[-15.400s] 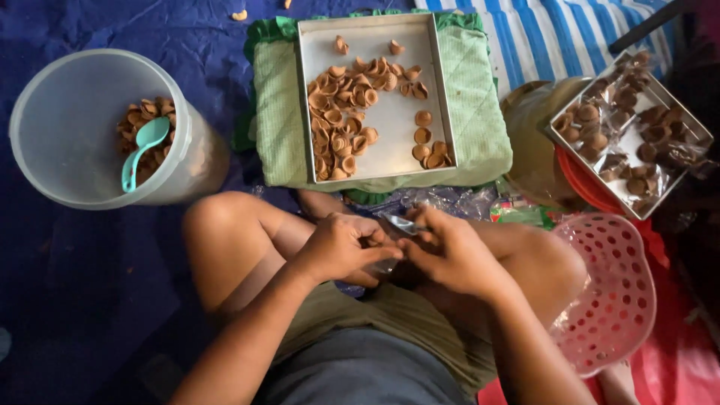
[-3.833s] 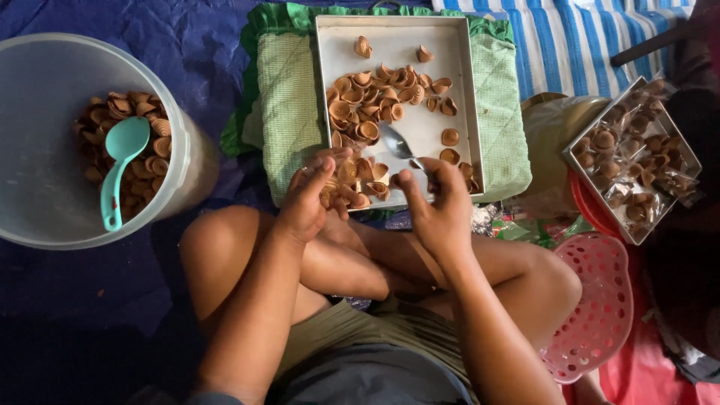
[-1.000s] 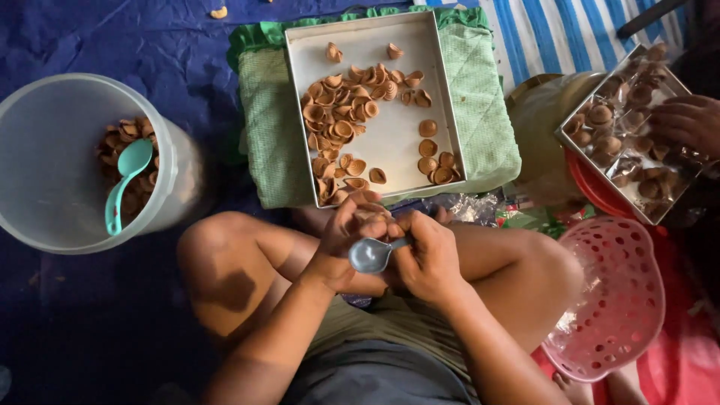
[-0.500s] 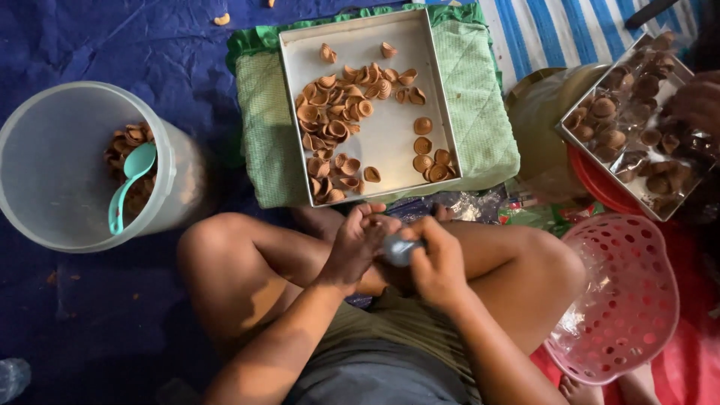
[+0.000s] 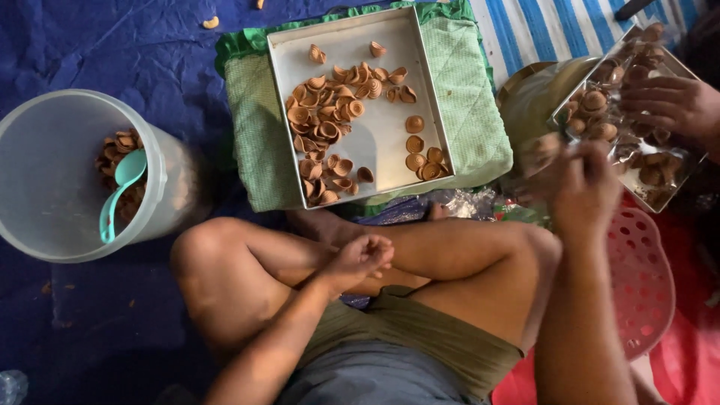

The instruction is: Filling small pastry shells with a dark paste using a spoon and packaging them into plastic bags.

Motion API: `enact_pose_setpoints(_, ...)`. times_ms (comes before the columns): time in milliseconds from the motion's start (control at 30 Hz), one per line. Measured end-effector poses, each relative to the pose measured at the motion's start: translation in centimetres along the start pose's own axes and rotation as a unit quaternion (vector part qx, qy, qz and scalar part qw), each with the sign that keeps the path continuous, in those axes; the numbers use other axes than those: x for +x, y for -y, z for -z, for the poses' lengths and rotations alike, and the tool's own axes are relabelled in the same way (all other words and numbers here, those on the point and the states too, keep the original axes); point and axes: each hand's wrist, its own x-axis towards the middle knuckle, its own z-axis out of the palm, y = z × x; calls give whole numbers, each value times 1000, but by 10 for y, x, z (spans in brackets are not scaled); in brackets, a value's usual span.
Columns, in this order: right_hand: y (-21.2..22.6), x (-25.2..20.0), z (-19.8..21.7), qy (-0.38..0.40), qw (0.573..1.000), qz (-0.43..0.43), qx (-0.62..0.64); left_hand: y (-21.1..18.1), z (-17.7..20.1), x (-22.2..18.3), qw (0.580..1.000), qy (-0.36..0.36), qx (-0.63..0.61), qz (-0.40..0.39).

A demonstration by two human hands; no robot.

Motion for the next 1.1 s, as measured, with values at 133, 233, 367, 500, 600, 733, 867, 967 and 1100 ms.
enact_pose_setpoints(133, -11, 33, 33, -78, 968, 168, -168, 28, 8, 11, 998, -14, -58, -22)
enact_pose_setpoints(233, -38, 44, 53, -115, 969, 174, -136, 20, 7, 13, 998, -36, -44, -5)
enact_pose_setpoints(367, -66, 42, 73, -208, 929, 182, -246, 24, 11, 15, 998, -23, -56, -9)
enact_pose_setpoints(500, -95, 38, 89, -216, 923, 143, -284, 16, 7, 13, 998, -29, -42, -23)
enact_pose_setpoints(600, -105, 32, 95, -206, 938, 103, -257, 8, 5, 11, 999, -32, -34, -20)
enact_pose_setpoints(733, -133, 26, 107, -224, 920, 103, -304, 12, 6, 12, 998, -23, -49, -13)
enact_pose_setpoints(867, -141, 17, 103, -225, 923, 95, -296, 9, 4, 12, 999, -34, -35, -18)
enact_pose_setpoints(967, -139, -5, 88, -212, 943, 65, -250, 11, 4, 12, 999, -32, -35, -18)
enact_pose_setpoints(1100, -140, -45, 66, -167, 964, 2, -208, 4, 1, 9, 997, -55, -13, -48)
